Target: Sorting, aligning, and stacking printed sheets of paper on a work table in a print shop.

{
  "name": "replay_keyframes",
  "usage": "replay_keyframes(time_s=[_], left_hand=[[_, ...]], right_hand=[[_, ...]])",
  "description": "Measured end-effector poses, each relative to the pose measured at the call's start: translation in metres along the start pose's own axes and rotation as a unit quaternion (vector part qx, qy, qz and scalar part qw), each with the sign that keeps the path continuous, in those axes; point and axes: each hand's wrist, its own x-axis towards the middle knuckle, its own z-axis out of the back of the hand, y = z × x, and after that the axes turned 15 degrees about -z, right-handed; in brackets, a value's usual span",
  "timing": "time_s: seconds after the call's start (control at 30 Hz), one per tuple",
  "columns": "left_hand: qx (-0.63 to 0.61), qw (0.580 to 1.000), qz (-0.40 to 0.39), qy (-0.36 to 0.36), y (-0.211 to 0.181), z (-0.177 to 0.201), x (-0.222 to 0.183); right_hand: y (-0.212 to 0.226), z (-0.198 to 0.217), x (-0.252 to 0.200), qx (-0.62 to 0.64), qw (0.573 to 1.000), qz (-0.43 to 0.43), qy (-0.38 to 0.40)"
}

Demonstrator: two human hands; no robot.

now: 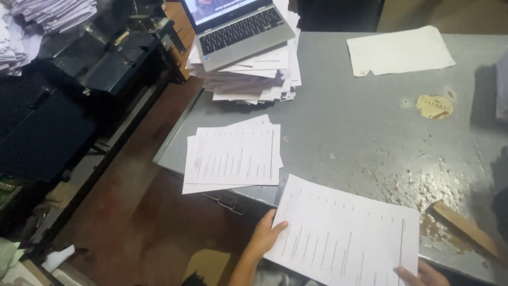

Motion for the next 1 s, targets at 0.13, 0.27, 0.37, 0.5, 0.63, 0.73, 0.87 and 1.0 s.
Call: replay_keyframes(time_s=[0.13,0.27,0.37,0.5,0.63,0.73,0.87,1.0], left_hand=[[0.061,0.982,-0.173,-0.035,-0.018,-0.009,0.002],[-0.067,0.95,-0.295,-0.077,-0.067,-0.011,-0.003],[-0.118,0.914,-0.369,-0.121,-0.009,-0.035,0.048],[-0.122,0.949,-0.286,-0.056,-0.027,-0.037,0.048],[-0.117,0.93,-0.34,-0.074,0.023,-0.049,0.075],[0.011,0.921,-0.385,-0.061,0.017,-0.036,0.081],[0.192,0.939,-0.283,-0.023,0.003,-0.016,0.096],[0.107,0.981,-0.155,0.048,-0.06,0.002,0.069]], right_hand=[[-0.024,0.04,0.092,-0.11,0.968,0.193,-0.115],[-0.02,0.068,0.104,-0.161,0.843,0.447,-0.252],[0.004,0.036,0.053,-0.094,0.882,0.369,-0.278],[-0.019,0.034,0.199,0.017,0.835,0.523,-0.168],[-0.002,0.021,0.163,-0.067,0.883,0.438,-0.153],[0.017,0.014,0.097,-0.094,0.892,0.416,-0.147],[0.045,0.02,0.081,-0.105,0.907,0.399,-0.09],[0.068,0.011,0.03,-0.045,0.968,0.245,-0.03]])
